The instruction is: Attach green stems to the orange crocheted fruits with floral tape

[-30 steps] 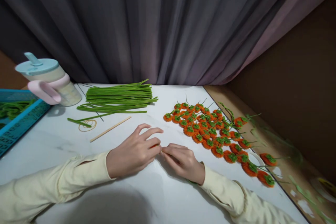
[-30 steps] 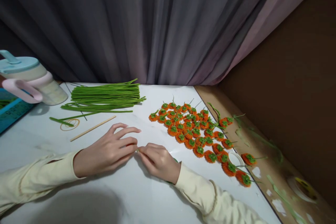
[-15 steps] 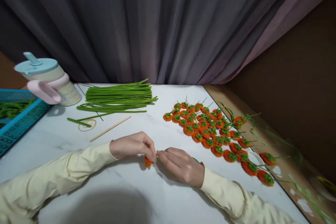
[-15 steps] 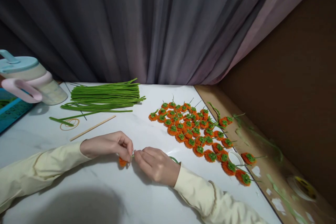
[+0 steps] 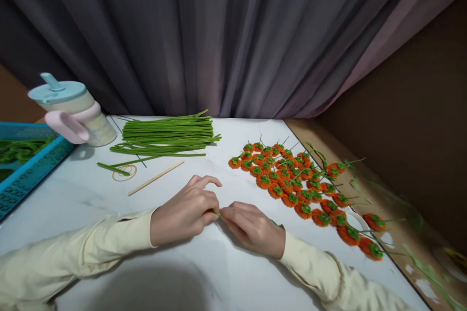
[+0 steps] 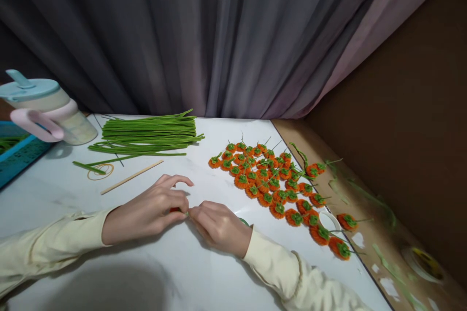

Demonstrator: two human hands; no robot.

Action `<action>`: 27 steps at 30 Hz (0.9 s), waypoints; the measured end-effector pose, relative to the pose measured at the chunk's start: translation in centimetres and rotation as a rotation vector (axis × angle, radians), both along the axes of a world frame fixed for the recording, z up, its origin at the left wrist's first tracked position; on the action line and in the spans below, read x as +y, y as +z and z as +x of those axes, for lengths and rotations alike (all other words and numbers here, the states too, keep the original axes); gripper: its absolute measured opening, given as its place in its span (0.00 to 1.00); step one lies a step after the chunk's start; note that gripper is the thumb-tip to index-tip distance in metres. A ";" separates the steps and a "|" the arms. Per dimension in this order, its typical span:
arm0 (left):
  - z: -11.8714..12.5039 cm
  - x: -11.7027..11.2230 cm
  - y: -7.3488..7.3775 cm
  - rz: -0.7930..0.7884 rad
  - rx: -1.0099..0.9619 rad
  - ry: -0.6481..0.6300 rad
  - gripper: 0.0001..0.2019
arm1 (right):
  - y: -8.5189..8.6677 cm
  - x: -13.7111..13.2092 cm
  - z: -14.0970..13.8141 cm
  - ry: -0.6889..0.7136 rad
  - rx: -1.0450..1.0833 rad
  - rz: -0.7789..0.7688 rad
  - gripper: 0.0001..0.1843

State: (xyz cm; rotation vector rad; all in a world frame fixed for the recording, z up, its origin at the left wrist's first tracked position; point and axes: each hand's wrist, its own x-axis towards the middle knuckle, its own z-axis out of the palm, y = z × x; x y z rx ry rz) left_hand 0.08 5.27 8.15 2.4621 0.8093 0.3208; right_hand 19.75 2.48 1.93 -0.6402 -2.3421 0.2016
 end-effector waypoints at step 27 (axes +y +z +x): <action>-0.7 3.6 -0.3 -0.098 -0.134 -0.400 0.04 | 1.1 0.3 0.2 -0.037 0.453 -0.758 0.08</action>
